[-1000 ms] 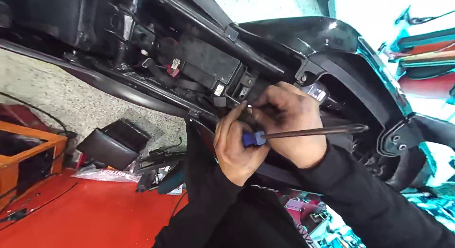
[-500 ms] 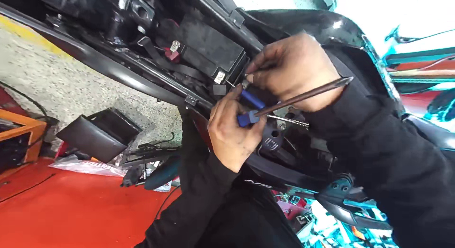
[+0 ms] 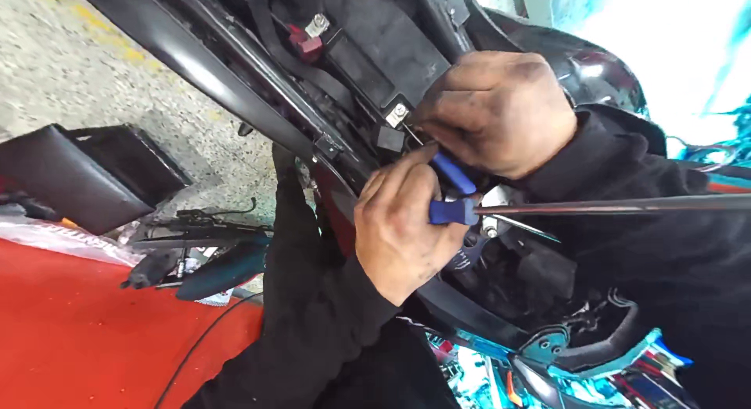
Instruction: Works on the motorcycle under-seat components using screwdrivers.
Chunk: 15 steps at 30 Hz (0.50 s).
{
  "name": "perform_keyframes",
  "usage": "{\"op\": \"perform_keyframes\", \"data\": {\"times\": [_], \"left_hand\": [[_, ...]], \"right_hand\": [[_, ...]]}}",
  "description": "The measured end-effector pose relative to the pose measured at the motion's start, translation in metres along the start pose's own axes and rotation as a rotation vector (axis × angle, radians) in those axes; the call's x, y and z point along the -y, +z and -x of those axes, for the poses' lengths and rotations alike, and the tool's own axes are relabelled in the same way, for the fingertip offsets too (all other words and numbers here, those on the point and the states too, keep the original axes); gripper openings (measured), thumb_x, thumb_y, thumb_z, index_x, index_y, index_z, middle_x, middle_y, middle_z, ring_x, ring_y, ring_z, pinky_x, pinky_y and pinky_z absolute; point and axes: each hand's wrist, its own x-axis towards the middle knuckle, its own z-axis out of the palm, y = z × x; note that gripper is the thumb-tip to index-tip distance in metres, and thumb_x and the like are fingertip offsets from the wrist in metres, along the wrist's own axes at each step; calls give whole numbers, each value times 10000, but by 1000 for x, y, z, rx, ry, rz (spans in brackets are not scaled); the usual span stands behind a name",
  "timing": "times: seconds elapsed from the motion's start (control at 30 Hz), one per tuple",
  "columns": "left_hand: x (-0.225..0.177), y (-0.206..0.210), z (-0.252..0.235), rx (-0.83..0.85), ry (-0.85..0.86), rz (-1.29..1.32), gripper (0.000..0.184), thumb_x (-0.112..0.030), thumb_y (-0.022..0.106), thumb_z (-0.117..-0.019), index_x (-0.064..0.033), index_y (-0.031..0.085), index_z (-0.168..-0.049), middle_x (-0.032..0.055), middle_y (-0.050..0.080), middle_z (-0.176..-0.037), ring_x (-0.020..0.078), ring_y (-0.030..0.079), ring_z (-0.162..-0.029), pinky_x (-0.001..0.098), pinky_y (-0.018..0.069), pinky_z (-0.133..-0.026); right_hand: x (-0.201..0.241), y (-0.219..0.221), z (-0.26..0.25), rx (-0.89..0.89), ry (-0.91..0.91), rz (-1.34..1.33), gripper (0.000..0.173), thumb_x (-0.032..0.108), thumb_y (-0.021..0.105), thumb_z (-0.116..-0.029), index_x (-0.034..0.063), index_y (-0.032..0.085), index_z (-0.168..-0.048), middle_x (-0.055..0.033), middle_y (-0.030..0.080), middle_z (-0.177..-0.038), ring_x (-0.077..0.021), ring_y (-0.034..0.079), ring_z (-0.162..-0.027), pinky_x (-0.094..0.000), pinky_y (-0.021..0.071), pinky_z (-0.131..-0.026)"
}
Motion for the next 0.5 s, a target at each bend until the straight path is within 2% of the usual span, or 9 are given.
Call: {"op": "perform_keyframes", "data": {"times": [0.17,0.33,0.5], "left_hand": [[1,1,-1,-14,6,26,338,-256,889,-744,-85,606,-672,167,750,-1126,236,742,-1022,380,617,-863],[1,0,-1,-7,6,4,322,-284,879,-756,-77,637,-707,156,749,-1102,206,736,-983,352,607,-834],[0,0,0,-14,4,4,305,-286,873,-760,-86,646,-720,146,749,-1071,209,731,-1013,349,602,-858]], "right_hand": [[-4,0,-4,13,-78,63,221,115,535,-1035,8,726,-1003,-196,718,-976,-360,697,-961,-462,561,-809],[-5,1,-3,-32,-150,124,163,77,579,-1027,2,724,-1021,-209,712,-974,-364,687,-906,-443,542,-720],[-9,-1,-6,-17,-281,125,182,18,534,-1019,-15,713,-1018,-219,716,-975,-380,677,-896,-452,521,-687]]}}
